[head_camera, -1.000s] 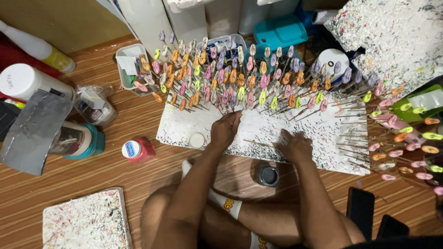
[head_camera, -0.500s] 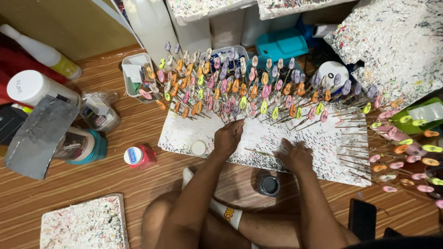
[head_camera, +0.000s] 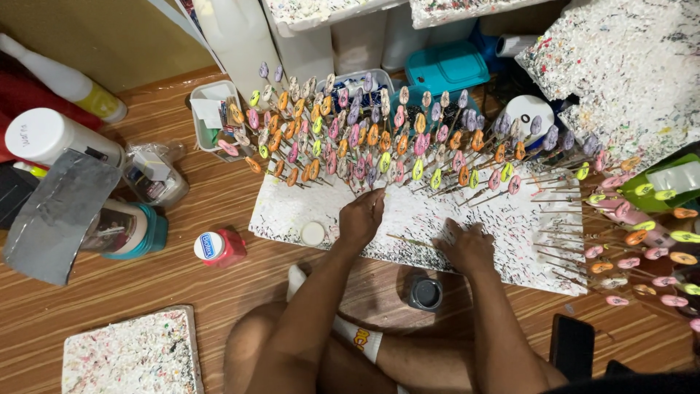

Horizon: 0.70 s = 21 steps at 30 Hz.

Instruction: Organizing and inserting small decorative sticks into a foam display board

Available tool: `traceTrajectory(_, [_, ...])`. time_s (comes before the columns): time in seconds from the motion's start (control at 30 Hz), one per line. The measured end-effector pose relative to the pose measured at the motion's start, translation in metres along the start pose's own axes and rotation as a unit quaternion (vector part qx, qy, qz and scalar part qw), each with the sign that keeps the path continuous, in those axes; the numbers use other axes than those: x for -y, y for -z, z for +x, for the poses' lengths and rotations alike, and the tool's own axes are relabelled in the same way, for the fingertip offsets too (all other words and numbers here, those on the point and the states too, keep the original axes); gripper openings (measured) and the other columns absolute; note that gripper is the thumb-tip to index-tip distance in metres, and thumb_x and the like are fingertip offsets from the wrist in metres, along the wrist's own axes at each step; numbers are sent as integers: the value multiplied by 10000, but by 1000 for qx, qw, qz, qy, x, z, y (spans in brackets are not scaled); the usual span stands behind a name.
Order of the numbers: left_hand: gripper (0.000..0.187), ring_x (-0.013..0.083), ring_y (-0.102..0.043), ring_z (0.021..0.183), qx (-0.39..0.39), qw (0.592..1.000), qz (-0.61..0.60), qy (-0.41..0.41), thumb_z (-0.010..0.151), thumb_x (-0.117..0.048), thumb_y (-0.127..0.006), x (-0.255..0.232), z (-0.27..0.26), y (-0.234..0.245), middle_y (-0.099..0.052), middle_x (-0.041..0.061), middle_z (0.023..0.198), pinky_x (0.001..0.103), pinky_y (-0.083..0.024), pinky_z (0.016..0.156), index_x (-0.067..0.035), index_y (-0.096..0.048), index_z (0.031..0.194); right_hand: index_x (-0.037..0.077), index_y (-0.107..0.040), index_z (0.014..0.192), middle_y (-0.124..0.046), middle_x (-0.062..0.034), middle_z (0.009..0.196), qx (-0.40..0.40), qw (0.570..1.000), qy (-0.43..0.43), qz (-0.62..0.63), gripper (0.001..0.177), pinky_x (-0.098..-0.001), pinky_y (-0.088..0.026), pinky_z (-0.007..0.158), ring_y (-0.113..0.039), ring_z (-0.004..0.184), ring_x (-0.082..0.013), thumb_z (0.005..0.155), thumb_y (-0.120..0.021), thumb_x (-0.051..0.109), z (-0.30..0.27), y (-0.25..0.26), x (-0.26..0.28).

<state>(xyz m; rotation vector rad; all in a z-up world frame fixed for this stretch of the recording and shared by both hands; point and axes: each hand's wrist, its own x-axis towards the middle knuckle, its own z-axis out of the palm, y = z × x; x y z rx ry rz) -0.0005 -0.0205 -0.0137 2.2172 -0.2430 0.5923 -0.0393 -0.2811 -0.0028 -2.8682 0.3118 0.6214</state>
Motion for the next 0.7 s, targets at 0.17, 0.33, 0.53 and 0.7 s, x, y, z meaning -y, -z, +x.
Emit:
traceTrajectory(0.17, [217,267,-766,793,3,999,35,7,1018,-267,-609,8,-6,-7,-791,39,941,383,-633,659,-196,-785,1123,320,-507,1544,-443,-357,1464,-1,1000,0,4,693,-586,-482,1043,-495,1262,-630,924,-605,612,5,-6,-5])
traceTrajectory(0.33, [227,276,-765,799,2,1000,29,2,1024,-274,-605,9,-6,-8,-793,44,951,388,-630,661,-189,-790,1124,312,-507,1543,-460,-348,1445,3,1000,-4,4,703,-573,-489,1044,-501,1258,-625,920,-607,623,5,-7,-6])
traceTrajectory(0.53, [239,260,-767,805,8,998,60,-9,1030,-319,-591,6,-5,-7,-791,27,955,385,-632,663,-226,-786,1134,312,-488,1555,-456,-353,1450,7,1000,-3,14,737,-578,-488,1047,-501,1268,-624,920,-571,676,10,-12,-8])
traceTrajectory(0.7, [221,282,-764,817,15,996,84,14,1020,-316,-624,11,-9,-12,-791,28,984,426,-624,684,-237,-792,1142,327,-477,1560,-406,-388,1505,12,999,10,29,745,-626,-462,1053,-435,1317,-649,918,-565,694,10,-14,-16])
